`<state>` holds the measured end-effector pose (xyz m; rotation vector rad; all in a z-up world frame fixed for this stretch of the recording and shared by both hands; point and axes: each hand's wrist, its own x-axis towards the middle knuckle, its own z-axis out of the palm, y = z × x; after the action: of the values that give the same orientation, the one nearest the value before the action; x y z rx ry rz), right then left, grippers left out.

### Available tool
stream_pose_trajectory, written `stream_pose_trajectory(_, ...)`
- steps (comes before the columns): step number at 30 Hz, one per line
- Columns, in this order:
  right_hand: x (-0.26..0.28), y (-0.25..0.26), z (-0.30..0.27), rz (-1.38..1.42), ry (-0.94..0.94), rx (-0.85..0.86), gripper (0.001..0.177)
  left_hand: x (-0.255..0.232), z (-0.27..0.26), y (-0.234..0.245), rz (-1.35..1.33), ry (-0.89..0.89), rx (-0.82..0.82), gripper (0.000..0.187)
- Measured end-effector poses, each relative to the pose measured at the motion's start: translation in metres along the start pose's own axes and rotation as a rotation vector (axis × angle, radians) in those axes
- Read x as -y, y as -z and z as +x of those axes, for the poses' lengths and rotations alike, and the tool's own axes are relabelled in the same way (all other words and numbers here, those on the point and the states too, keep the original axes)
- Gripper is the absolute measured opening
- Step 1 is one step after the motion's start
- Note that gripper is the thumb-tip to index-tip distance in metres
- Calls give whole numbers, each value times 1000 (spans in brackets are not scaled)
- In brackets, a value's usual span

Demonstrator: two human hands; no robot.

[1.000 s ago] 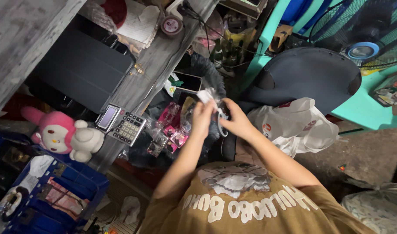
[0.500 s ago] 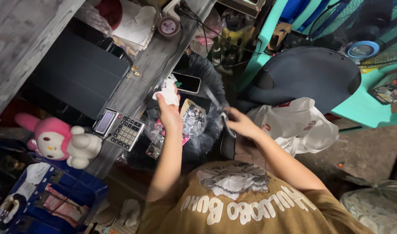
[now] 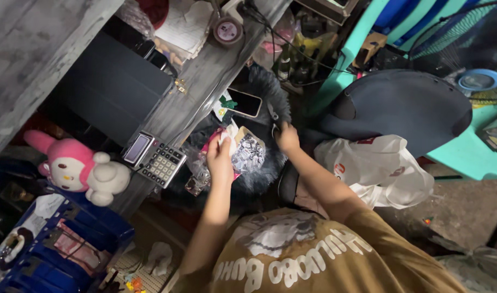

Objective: The person unpacks small packaged items from a white plastic bag, uses scissors to open a plastic-wrapped bundle, and places the items into a blue storage organizer and a drawer. The person also handles a clear bag of small items near a display case.

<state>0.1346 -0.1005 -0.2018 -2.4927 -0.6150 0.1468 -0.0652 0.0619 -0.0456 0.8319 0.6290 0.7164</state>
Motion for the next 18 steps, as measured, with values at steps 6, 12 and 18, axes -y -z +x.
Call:
stream_pose_trajectory(6, 17, 15, -16, -91, -24, 155, 52, -6, -16, 6, -28, 56, 23, 40)
stream_pose_trajectory(12, 79, 109, -9, 1335, -268, 546, 68, -18, -9, -16, -94, 58, 35, 35)
stream_pose_trajectory(18, 136, 211, -30, 2181, -55, 1059, 84, -28, -12, -36, -102, 69, 17, 32)
